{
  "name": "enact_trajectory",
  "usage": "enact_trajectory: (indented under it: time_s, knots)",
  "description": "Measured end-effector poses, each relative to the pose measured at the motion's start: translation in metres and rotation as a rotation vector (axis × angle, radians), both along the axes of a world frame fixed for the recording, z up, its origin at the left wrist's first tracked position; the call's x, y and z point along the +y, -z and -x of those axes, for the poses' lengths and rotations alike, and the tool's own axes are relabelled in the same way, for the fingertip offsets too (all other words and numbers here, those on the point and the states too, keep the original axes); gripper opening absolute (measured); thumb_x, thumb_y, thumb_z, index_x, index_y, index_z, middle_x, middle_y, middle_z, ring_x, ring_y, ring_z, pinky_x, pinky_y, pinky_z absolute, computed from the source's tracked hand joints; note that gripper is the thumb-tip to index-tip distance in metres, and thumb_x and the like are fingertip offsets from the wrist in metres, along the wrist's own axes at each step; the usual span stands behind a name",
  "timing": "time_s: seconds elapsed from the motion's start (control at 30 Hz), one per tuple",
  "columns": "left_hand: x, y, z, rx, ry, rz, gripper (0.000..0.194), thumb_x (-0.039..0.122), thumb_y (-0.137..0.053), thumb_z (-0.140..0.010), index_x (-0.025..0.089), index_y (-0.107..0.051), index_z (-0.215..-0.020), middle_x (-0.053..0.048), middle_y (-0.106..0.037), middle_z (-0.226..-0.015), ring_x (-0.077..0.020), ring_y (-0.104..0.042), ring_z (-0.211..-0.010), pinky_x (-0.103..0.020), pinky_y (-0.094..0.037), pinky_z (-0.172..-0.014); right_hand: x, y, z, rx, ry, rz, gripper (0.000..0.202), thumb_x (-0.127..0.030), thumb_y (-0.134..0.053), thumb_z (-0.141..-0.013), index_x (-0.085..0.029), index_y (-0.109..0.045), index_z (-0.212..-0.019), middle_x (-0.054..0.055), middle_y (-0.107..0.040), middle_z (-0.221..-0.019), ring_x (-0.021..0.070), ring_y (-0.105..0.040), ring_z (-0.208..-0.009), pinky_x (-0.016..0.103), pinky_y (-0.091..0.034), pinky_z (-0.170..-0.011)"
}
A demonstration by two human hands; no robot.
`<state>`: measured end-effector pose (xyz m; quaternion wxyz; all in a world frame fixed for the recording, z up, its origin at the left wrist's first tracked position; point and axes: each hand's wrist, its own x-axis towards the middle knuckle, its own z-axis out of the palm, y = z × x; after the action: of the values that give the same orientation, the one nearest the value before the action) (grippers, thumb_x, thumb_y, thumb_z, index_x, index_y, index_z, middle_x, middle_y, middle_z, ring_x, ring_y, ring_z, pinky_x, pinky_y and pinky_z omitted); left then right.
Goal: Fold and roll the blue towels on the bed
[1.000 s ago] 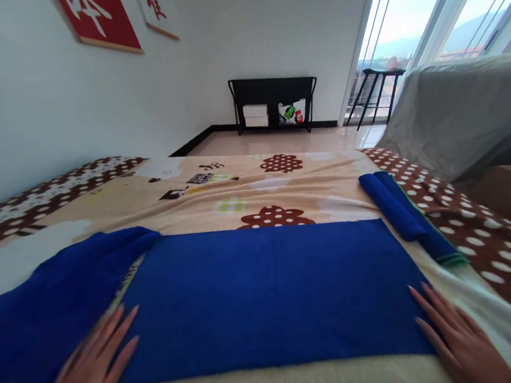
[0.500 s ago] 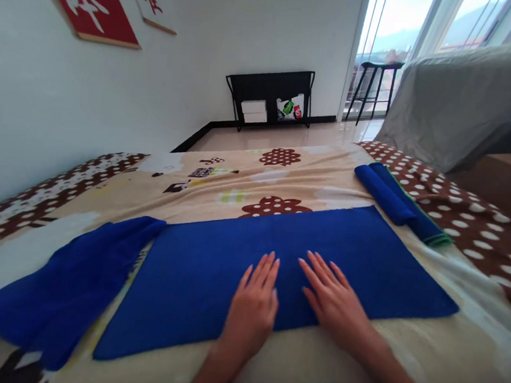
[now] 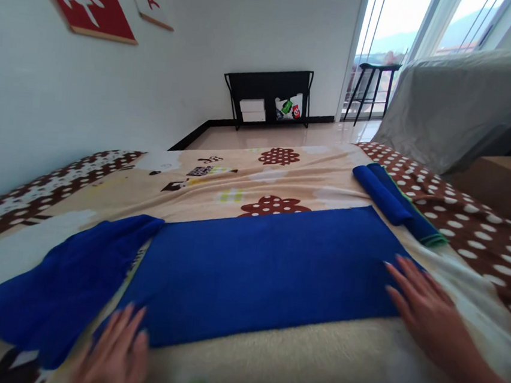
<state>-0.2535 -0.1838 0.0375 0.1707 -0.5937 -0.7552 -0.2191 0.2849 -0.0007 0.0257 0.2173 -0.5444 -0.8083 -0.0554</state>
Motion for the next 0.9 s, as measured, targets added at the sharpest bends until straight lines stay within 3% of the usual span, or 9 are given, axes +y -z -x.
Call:
enact_trajectory:
  time_s: [0.1, 0.17, 0.27, 0.37, 0.53, 0.63, 0.7, 0.8, 0.9]
  knots:
    - [0.1, -0.029, -0.075, -0.064, 0.261, 0.187, 0.054, 0.035, -0.032, -0.097, 0.029, -0.029, -0.15, -0.006, -0.034, -0.157, -0.0254, -0.034, -0.143, -0.053, -0.033, -0.114, 0.033, -0.039, 0.12, -0.018, -0.335, 0.126, 0.055, -0.053, -0.024, -0.1, -0.028, -0.04, -0.147, 0.0, -0.029, -0.157, 0.0227, -0.03, -0.143, 0.041, -0.029, -0.117]
    - [0.171, -0.036, -0.12, -0.052, 0.409, 0.339, 0.054, 0.029, -0.032, -0.098, 0.018, -0.031, -0.15, -0.01, -0.029, -0.158, -0.0231, -0.027, -0.146, -0.046, -0.028, -0.117, 0.053, -0.052, 0.194, -0.034, -0.435, 0.128, 0.055, -0.053, -0.017, -0.1, -0.033, -0.042, -0.144, -0.006, -0.035, -0.154, 0.0185, -0.034, -0.14, 0.032, -0.031, -0.114]
    - [0.244, -0.028, -0.141, -0.036, 0.418, 0.368, 0.052, 0.028, -0.025, -0.1, 0.013, -0.033, -0.149, -0.014, -0.031, -0.157, -0.0223, -0.026, -0.146, -0.044, -0.025, -0.117, 0.087, -0.048, 0.245, -0.04, -0.449, 0.121, 0.059, -0.049, -0.008, -0.101, -0.027, -0.043, -0.143, -0.006, -0.038, -0.152, 0.0193, -0.035, -0.139, 0.037, -0.031, -0.113]
    - [0.259, -0.014, -0.092, -0.03, 0.363, 0.393, 0.052, 0.041, -0.027, -0.101, 0.023, -0.035, -0.149, -0.009, -0.033, -0.157, -0.0227, -0.028, -0.145, -0.047, -0.023, -0.116, 0.129, -0.032, 0.206, -0.054, -0.41, 0.148, 0.061, -0.054, -0.012, -0.1, -0.026, -0.045, -0.143, -0.003, -0.039, -0.152, 0.0193, -0.035, -0.14, 0.041, -0.028, -0.114]
    - [0.218, -0.006, 0.055, -0.058, 0.073, 0.411, 0.058, 0.05, -0.027, -0.098, 0.023, -0.033, -0.149, -0.01, -0.033, -0.157, -0.0295, -0.026, -0.146, -0.059, -0.02, -0.114, 0.194, -0.003, 0.057, -0.053, -0.2, 0.207, 0.063, -0.057, -0.021, -0.099, -0.022, -0.041, -0.147, 0.005, -0.036, -0.154, 0.0221, -0.028, -0.143, 0.041, -0.02, -0.119]
    - [0.201, 0.0, 0.109, -0.06, -0.064, 0.404, 0.063, 0.053, -0.024, -0.096, 0.022, -0.031, -0.15, -0.009, -0.03, -0.158, -0.0296, -0.024, -0.146, -0.057, -0.021, -0.115, 0.216, 0.013, 0.008, -0.037, -0.096, 0.211, 0.065, -0.057, -0.023, -0.098, -0.02, -0.036, -0.15, 0.007, -0.03, -0.156, 0.0233, -0.024, -0.145, 0.045, -0.019, -0.12]
    - [0.201, 0.003, 0.123, -0.05, -0.1, 0.404, 0.065, 0.055, -0.022, -0.095, 0.021, -0.032, -0.15, -0.008, -0.03, -0.158, -0.0286, -0.025, -0.146, -0.054, -0.023, -0.116, 0.224, 0.02, 0.002, -0.022, -0.061, 0.2, 0.065, -0.056, -0.024, -0.097, -0.021, -0.035, -0.151, 0.006, -0.029, -0.157, 0.0224, -0.024, -0.146, 0.044, -0.019, -0.12]
    - [0.204, 0.001, 0.12, -0.021, -0.102, 0.398, 0.066, 0.054, -0.021, -0.095, 0.019, -0.035, -0.149, -0.008, -0.033, -0.157, -0.027, -0.027, -0.146, -0.051, -0.023, -0.117, 0.222, 0.02, 0.01, 0.007, -0.018, 0.154, 0.064, -0.054, -0.023, -0.098, -0.021, -0.034, -0.151, 0.007, -0.029, -0.157, 0.0229, -0.025, -0.146, 0.045, -0.019, -0.121]
    - [0.179, 0.0, 0.104, 0.021, -0.071, 0.367, 0.065, 0.051, -0.022, -0.094, 0.017, -0.038, -0.147, -0.009, -0.033, -0.157, -0.0254, -0.027, -0.146, -0.05, -0.018, -0.119, 0.189, 0.015, 0.009, 0.021, -0.019, 0.107, 0.063, -0.052, -0.023, -0.098, -0.021, -0.03, -0.152, 0.006, -0.023, -0.16, 0.0245, -0.021, -0.147, 0.049, -0.015, -0.121]
